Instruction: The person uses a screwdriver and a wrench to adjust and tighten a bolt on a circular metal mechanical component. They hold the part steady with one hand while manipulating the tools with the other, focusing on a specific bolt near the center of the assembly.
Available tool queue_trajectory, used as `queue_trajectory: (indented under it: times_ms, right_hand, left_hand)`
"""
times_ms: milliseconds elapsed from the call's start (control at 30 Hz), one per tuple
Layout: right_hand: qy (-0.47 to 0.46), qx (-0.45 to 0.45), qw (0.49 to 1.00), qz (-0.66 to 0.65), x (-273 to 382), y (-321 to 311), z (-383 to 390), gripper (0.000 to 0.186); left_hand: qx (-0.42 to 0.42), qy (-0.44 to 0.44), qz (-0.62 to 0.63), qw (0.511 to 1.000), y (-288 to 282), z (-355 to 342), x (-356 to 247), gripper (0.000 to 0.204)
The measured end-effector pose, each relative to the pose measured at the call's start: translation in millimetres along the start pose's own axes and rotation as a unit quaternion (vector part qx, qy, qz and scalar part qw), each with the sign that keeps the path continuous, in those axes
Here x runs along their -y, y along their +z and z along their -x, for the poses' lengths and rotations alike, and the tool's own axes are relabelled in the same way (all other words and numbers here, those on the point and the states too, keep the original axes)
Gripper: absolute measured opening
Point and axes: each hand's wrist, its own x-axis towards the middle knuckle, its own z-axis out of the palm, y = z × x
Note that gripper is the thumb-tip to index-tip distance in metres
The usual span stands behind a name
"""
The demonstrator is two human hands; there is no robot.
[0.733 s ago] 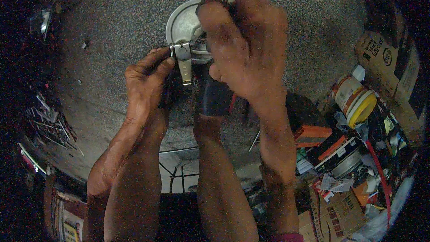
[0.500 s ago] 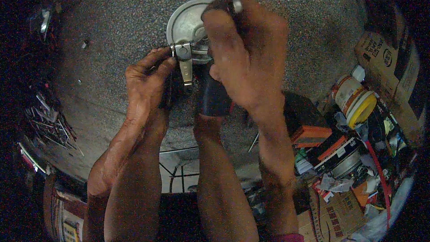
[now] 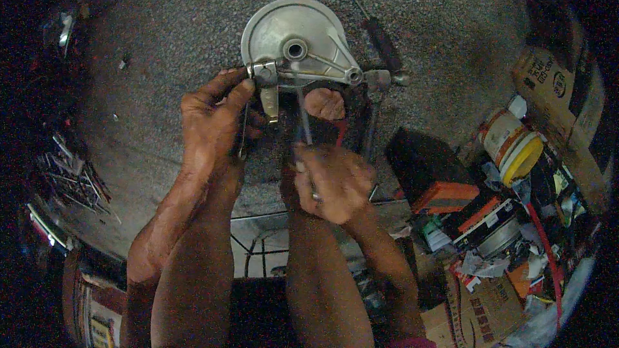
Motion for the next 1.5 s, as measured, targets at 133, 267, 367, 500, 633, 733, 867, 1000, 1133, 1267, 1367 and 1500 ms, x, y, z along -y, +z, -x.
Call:
queue_trajectory:
  times_ms: [133,267,367,500,633,733,867,1000,1133,1267,1367,1500]
  right_hand:
    - [0.173,-0.05,0.979,-0.094,6.5,-21.7,-14.1,0.015]
    - [0.109,-0.064,0.985,-0.115,2.8,-27.6,-41.2,0.015]
    - [0.061,-0.042,0.991,-0.108,1.3,-22.0,-53.7,0.014]
    - [0.009,-0.067,0.993,-0.098,-5.0,-9.6,-64.0,0.013]
    - [0.078,-0.024,0.989,-0.125,-1.9,-13.2,-81.7,0.014]
    - [0.162,0.012,0.973,-0.165,2.5,-15.3,-103.8,0.015]
    - [0.164,0.024,0.974,-0.154,5.8,-15.4,-112.9,0.016]
    - [0.041,0.024,0.998,-0.033,9.0,-8.1,-61.1,0.014]
    - [-0.101,0.082,0.992,-0.005,8.5,0.2,11.4,0.024]
    - [-0.017,0.06,0.997,-0.047,21.5,-30.6,-4.8,0.021]
    - [0.023,0.058,0.998,0.028,7.7,-59.1,-8.0,0.019]
    - [0.166,-0.063,0.97,0.165,-8.8,-48.3,-25.6,0.024]
  left_hand:
    - [0.014,-0.002,0.008,1.0,-0.8,-2.0,2.0,0.021]
    - [0.014,-0.011,0.0,1.0,-4.7,-3.3,6.0,0.02]
    - [0.022,0.057,-0.024,0.998,-10.3,-12.3,19.3,0.019]
    - [0.006,0.055,-0.014,0.998,-9.6,-12.8,23.5,0.019]
    - [0.003,0.057,-0.008,0.998,-10.1,-13.5,25.3,0.02]
    - [0.011,0.086,-0.036,0.996,-12.6,-16.9,30.6,0.018]
    - [0.023,0.055,-0.03,0.998,-12.6,-15.0,25.8,0.018]
    - [0.015,-0.055,0.015,0.998,-4.9,-3.7,-3.4,0.019]
    - [0.024,-0.073,0.004,0.997,1.0,-3.5,-14.6,0.022]
    - [0.005,-0.057,-0.08,0.995,-0.8,-9.1,-10.9,0.026]
    - [-0.006,-0.015,-0.022,1.0,-5.3,-13.7,4.7,0.027]
    - [-0.015,-0.025,0.006,1.0,-6.8,-14.2,6.2,0.026]
